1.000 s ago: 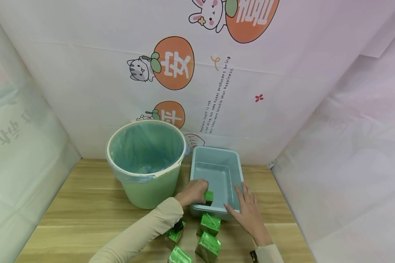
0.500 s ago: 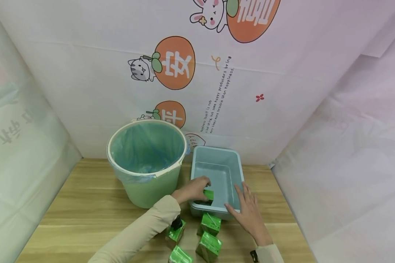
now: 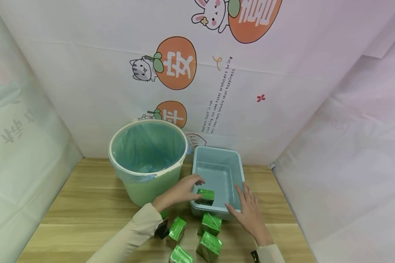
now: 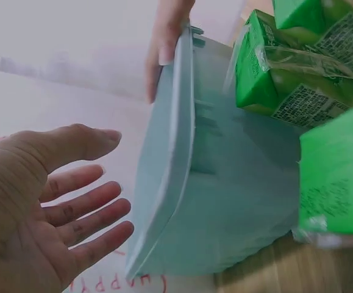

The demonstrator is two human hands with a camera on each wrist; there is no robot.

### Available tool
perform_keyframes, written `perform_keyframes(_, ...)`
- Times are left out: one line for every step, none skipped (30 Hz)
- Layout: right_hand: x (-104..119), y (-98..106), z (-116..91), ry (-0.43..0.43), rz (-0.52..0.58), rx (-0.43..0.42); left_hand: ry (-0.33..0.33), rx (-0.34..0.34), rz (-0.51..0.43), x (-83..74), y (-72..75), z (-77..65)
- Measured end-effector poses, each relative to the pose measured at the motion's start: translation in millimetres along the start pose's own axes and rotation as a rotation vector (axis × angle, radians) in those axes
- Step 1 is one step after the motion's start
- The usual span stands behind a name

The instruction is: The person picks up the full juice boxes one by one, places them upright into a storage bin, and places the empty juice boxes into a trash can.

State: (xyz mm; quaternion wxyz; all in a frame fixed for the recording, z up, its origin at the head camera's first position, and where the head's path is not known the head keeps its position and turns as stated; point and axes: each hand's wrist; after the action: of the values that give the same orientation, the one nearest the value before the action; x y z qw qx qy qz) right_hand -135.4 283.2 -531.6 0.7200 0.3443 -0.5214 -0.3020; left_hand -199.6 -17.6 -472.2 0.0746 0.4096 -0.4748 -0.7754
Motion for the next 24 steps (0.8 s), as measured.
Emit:
perform_keyframes(0,0,0,0.002,-0.003,-0.003,0.008,-0.007,-0.009,-0.8,1.9,-5.4)
perform_keyframes(-1,0,0,0.006,-0.005,-0.008,0.011,-0.019,-0.016,-1.3,3.6,-10.5)
perform_keyframes(-1,0,-1,0.011,-0.008,-0.013,0.017,-0.029,-0.02,-1.7,4.9,-15.3)
perform_keyframes(-1,0,-1,0.013,-0.012,-0.016,0.024,-0.04,-0.023,-2.1,6.0,-20.1)
perform_keyframes(-1,0,-1,0.015,-0.013,-0.018,0.029,-0.055,-0.023,-2.2,6.9,-25.0)
perform_keyframes(0,0,-1,0.014,-0.013,-0.016,0.044,-0.065,-0.024,-2.3,7.6,-30.1)
perform_keyframes(0,0,0,0.013,-0.009,-0.014,0.062,-0.075,-0.022,-2.2,7.9,-35.5)
perform_keyframes(0,0,0,0.013,-0.004,-0.009,0.073,-0.089,-0.02,-1.5,7.7,-41.0)
perform_keyframes(1,-1,0,0.013,-0.002,-0.004,0.088,-0.102,-0.013,-0.3,7.2,-46.5)
perform_keyframes(1,-1,1,0.013,0.0,-0.001,0.099,-0.115,-0.01,0.8,6.8,-51.9)
perform_keyframes(1,-1,1,0.014,0.003,0.0,0.108,-0.126,-0.012,2.2,6.2,-57.1)
perform_keyframes(1,-1,1,0.014,0.004,0.0,0.119,-0.135,-0.009,3.5,5.5,-62.3)
perform_keyframes(0,-2,1,0.014,0.005,-0.002,0.126,-0.144,-0.008,4.6,5.1,-67.2)
perform_keyframes(0,-2,1,0.013,0.003,-0.005,0.129,-0.155,-0.007,5.8,4.5,-71.7)
perform_keyframes(0,-2,0,0.012,0.001,-0.01,0.132,-0.164,-0.004,6.9,4.2,-76.1)
perform_keyframes(-1,-2,0,0.012,-0.001,-0.016,0.131,-0.174,0.001,8.4,3.6,-80.4)
perform_keyframes(-2,-2,0,0.01,-0.003,-0.019,0.133,-0.182,0.007,9.7,3.0,-84.5)
perform_keyframes(-2,-2,-1,0.008,-0.004,-0.021,0.136,-0.191,0.016,11.1,2.4,-88.5)
perform_keyframes(-2,-2,-1,0.007,-0.003,-0.022,0.139,-0.198,0.019,12.4,1.8,-92.5)
perform_keyframes(-2,-2,-1,0.004,0.0,-0.02,0.144,-0.205,0.021,13.7,1.0,-96.4)
perform_keyframes(-2,-2,-1,0.003,0.002,-0.017,0.15,-0.212,0.027,15.1,0.1,-100.2)
perform_keyframes(-2,-2,-1,0.004,0.005,-0.017,0.16,-0.22,0.034,16.1,-0.9,-103.9)
perform_keyframes(-2,-2,-1,0.002,0.006,-0.015,0.175,-0.227,0.037,16.6,-1.9,-107.0)
perform_keyframes(-2,-3,0,0.003,0.008,-0.015,0.195,-0.237,0.044,17.0,-3.0,-110.3)
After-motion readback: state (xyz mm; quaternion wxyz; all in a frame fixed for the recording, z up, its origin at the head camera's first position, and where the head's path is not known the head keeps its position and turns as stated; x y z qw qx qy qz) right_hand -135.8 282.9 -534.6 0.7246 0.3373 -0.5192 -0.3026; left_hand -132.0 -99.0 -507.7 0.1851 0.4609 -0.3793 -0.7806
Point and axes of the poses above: each hand's wrist, its own z-axis towards the middle knuckle, its own y-axis out of the back of the hand, x = y × z, and after that the axes turned 8 degrees about z, right-handed
